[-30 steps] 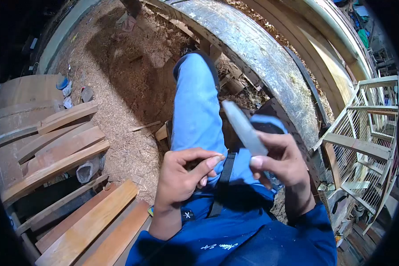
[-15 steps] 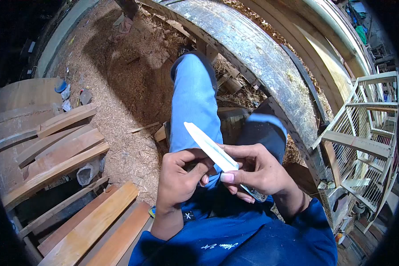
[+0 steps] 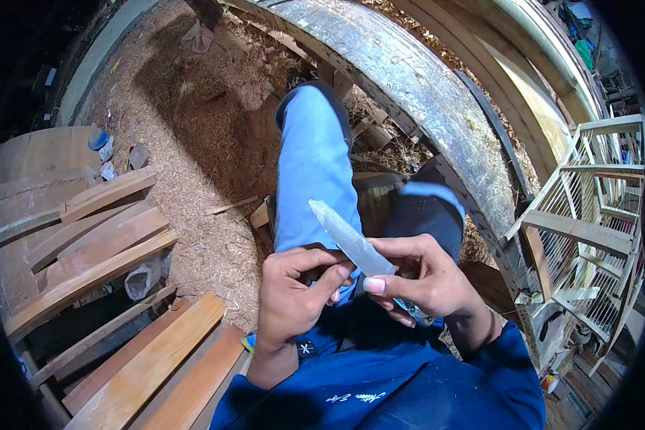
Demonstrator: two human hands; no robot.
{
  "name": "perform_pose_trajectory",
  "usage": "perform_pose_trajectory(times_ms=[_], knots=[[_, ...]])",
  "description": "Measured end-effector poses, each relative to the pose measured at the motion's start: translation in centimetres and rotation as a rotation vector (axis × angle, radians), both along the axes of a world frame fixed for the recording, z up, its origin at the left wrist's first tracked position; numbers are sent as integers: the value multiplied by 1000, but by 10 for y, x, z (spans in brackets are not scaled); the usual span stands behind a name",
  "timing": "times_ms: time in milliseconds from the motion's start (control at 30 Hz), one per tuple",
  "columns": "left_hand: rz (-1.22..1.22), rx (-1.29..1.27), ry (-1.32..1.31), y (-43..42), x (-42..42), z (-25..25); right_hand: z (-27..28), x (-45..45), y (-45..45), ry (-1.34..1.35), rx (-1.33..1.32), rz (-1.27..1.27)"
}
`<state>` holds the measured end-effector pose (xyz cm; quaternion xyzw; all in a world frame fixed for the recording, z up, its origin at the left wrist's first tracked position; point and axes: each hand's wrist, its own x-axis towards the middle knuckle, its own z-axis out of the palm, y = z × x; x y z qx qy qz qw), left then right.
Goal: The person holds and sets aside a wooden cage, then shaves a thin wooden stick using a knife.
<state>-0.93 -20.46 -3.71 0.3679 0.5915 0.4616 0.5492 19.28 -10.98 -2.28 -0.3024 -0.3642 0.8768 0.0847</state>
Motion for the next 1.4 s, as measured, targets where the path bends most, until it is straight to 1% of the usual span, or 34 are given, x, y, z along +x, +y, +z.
perform_pose_trajectory(times_ms=[67, 133, 167, 200, 267, 333, 400, 433, 467, 500, 567, 700, 733, 800, 833, 867, 900, 933, 967, 1000, 1033, 1067, 1133, 1167, 1200, 1267, 1333, 1400], knots=[[16, -17, 2, 4, 3, 8, 2, 1, 1, -13, 10, -7], [30, -31, 4, 2, 3, 10, 4, 5, 9, -160, 113, -211], [52, -34, 17, -2, 0, 10, 6, 11, 17, -99, 72, -269], [79, -37, 32, -4, -1, 9, 6, 16, 20, -63, 81, -233], [102, -51, 6, -4, 4, 6, 12, 10, 12, -96, 82, -156], [146, -63, -84, 2, 8, 4, 9, 5, 8, -88, 82, 7], [145, -60, -122, -2, 7, -4, 6, -3, 1, -106, 203, 64], [145, -53, -138, -2, 7, -5, 5, -5, 3, -138, 295, 153], [149, -45, -152, -3, 7, -5, -3, -7, 0, -135, 296, 158], [183, -55, -174, -2, 7, -3, -12, -12, -5, -75, 524, 70], [179, -59, -164, 1, 4, -2, -11, -11, -9, -86, 680, 31], [197, -96, -120, 2, 6, -1, -27, -10, -13, -133, 714, -45], [195, -95, -121, 3, 7, -2, -28, -10, -11, -109, 798, -80], [209, 17, 28, 5, 9, -7, -32, -10, -9, -58, 967, -149], [209, 19, 29, 6, 8, -9, -34, -10, -9, -39, 971, -192], [191, 102, 168, 8, 7, -12, -33, -11, -10, -37, 972, -193], [172, 186, 307, 10, 6, -13, -32, -13, -13, -47, 907, -254], [171, 189, 307, 14, 6, -13, -32, -14, -16, -57, 842, -316], [191, 203, 394, 20, 8, -12, -33, -12, -19, -57, 844, -319], [210, 219, 480, 25, 8, -10, -35, -11, -22, -95, 757, -345], [206, 223, 480, 29, 8, -9, -36, -9, -23, -133, 669, -372], [179, 253, 513, 33, 8, -8, -35, -8, -24, -134, 671, -377], [145, 289, 544, 40, 10, -4, -33, -5, -24, -179, 510, -498], [128, 295, 530, 44, 13, 0, -35, -3, -23, -225, 608, -517], [108, 301, 514, 47, 16, 3, -34, -3, -21, -222, 609, -590], [62, 318, 514, 53, 22, 4, -36, 8, -21, -232, 481, -654], [8, 416, 509, 60, 29, 4, -33, 9, -21, -228, 450, -725], [-59, 404, 522, 62, 33, 9, -30, 7, -20, -222, 418, -794]])
